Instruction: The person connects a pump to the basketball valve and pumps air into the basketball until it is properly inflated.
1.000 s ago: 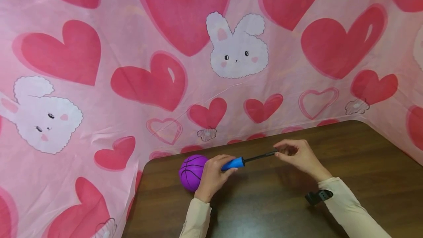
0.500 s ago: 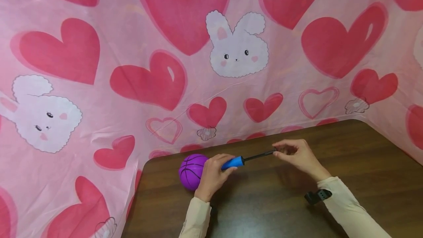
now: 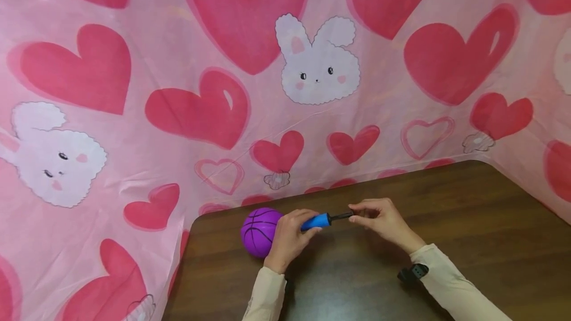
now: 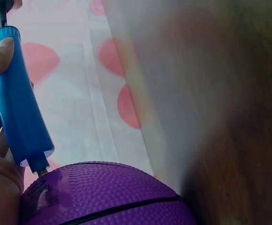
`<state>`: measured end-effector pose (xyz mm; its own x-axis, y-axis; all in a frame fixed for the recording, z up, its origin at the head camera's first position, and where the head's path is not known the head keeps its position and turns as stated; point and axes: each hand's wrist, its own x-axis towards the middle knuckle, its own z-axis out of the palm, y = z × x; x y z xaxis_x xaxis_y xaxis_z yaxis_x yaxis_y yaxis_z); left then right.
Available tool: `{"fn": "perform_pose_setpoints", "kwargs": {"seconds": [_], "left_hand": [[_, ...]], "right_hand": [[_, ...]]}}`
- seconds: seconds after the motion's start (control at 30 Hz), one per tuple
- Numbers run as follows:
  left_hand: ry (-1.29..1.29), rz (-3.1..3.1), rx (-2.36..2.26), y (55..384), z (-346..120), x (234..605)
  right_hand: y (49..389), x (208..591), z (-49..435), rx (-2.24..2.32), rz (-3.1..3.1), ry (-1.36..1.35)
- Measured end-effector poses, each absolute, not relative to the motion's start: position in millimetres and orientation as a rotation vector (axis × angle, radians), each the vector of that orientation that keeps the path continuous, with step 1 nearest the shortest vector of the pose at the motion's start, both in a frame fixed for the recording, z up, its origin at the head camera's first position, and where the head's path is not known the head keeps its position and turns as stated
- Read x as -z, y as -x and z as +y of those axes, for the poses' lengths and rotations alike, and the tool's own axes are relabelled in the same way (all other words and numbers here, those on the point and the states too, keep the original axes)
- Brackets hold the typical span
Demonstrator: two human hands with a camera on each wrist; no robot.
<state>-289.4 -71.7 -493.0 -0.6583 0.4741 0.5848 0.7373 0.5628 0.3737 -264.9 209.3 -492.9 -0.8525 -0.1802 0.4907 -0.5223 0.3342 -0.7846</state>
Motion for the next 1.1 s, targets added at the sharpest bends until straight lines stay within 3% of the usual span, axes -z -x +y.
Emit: {"fn": "perform_pose_setpoints", "kwargs": {"seconds": [0.33,1.1], "left_hand": [[1.011,-2.443,0.795,285,-64,495],[0.995,-2.46,0.795,286,-67,496]], "right_hand": [[257,506,188,-1.536,-2.352,-0.582],[258,504,189,-1.5,-2.381,-0.606]]}}
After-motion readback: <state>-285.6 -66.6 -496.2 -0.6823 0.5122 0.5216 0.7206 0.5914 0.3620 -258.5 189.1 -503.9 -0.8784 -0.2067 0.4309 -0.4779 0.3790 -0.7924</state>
